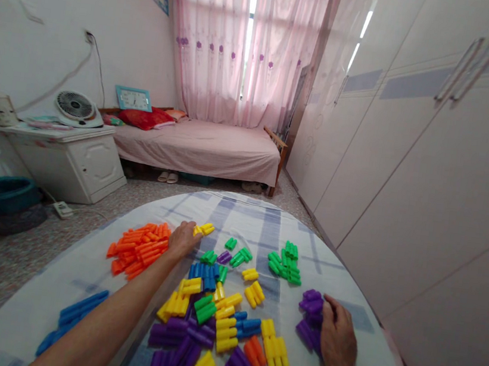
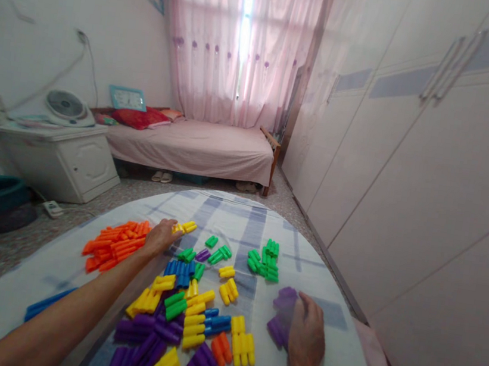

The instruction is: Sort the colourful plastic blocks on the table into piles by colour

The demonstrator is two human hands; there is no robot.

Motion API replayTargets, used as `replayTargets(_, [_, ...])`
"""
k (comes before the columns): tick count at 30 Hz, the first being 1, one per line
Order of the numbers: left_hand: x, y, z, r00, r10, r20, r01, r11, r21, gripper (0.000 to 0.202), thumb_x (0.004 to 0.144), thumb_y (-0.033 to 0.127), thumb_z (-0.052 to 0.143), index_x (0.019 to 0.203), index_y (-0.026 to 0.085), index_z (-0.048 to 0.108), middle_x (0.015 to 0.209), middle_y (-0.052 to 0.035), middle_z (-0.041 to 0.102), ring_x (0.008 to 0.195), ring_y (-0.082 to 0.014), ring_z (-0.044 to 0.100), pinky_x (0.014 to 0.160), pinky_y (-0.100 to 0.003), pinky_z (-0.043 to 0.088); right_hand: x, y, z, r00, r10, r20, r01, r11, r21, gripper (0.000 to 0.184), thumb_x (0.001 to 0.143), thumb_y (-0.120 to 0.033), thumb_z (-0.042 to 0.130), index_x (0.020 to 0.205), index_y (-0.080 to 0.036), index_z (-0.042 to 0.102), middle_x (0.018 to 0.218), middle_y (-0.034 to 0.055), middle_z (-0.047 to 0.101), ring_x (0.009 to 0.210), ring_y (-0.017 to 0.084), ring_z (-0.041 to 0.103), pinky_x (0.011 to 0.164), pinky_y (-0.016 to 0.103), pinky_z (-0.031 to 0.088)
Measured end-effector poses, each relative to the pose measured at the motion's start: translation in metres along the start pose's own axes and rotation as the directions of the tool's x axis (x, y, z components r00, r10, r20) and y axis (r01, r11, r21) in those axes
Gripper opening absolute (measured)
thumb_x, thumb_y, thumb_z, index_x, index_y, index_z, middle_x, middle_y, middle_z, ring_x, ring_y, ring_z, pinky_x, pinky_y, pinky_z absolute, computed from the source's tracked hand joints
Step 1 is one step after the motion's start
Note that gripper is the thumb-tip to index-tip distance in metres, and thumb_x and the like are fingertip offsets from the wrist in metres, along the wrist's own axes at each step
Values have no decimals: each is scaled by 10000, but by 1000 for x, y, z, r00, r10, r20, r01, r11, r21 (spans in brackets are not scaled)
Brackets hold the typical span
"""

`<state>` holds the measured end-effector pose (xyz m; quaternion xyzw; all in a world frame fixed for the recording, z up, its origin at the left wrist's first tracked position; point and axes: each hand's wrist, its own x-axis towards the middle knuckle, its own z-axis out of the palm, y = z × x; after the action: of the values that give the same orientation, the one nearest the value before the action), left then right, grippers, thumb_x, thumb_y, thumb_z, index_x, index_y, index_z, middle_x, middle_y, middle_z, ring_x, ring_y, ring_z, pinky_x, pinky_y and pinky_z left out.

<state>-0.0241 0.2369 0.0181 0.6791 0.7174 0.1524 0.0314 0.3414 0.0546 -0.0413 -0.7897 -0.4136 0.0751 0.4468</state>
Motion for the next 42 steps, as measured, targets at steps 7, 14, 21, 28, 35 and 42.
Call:
replayTargets(7, [-40,38,-1,957,250,-145,-260,965,-48,409,808,264,508,1206,170,515,1334,-138,451,1209,-270,450,987,-396,389,-1,-5,0,1000,5,6,-5,1000,-12,480,815,-479,314,1059,-176,596,1117,99,574,1061,246,516,957,370,354])
replayTargets(14, [-78,99,21,627,766,141,-735,642,-219,252,815,269,537,1058,243,599,1144,-66,586,1050,-203,556,896,-313,450,-2,-4,-1,1000,7,13,-7,999,-34,476,822,-467,316,1070,-172,595,1130,103,572,1064,249,514,947,371,359])
replayTargets(21, [-79,104,20,713,662,230,-647,748,-147,184,831,242,502,951,254,641,929,-48,633,908,-197,605,758,-277,455,-1,-3,-2,1000,-23,4,23,999,-28,479,827,-476,319,1063,-168,601,1115,109,577,1050,252,518,940,373,363])
replayTargets(28, [-33,60,-2,924,383,4,-383,922,61,308,878,154,376,1056,252,606,1021,-62,593,966,-199,565,789,-292,437,-1,-4,-2,1000,-31,3,31,999,-36,463,830,-455,317,1051,-164,601,1104,109,584,1041,246,521,937,371,364])
replayTargets(35, [-14,31,0,948,318,18,-318,939,129,302,829,107,407,998,191,643,1027,-108,593,992,-238,544,797,-332,444,-1,-3,-1,1000,-31,4,31,999,-29,468,827,-465,325,1056,-165,601,1107,109,582,1038,248,518,936,372,363])
replayTargets(42, [-66,77,-2,760,647,62,-615,748,-250,317,786,196,541,1096,214,601,1121,-63,583,1040,-190,538,913,-290,423,-2,-5,-2,1000,-5,6,5,999,-42,457,824,-461,329,1064,-184,603,1121,101,574,1039,250,519,924,377,368])
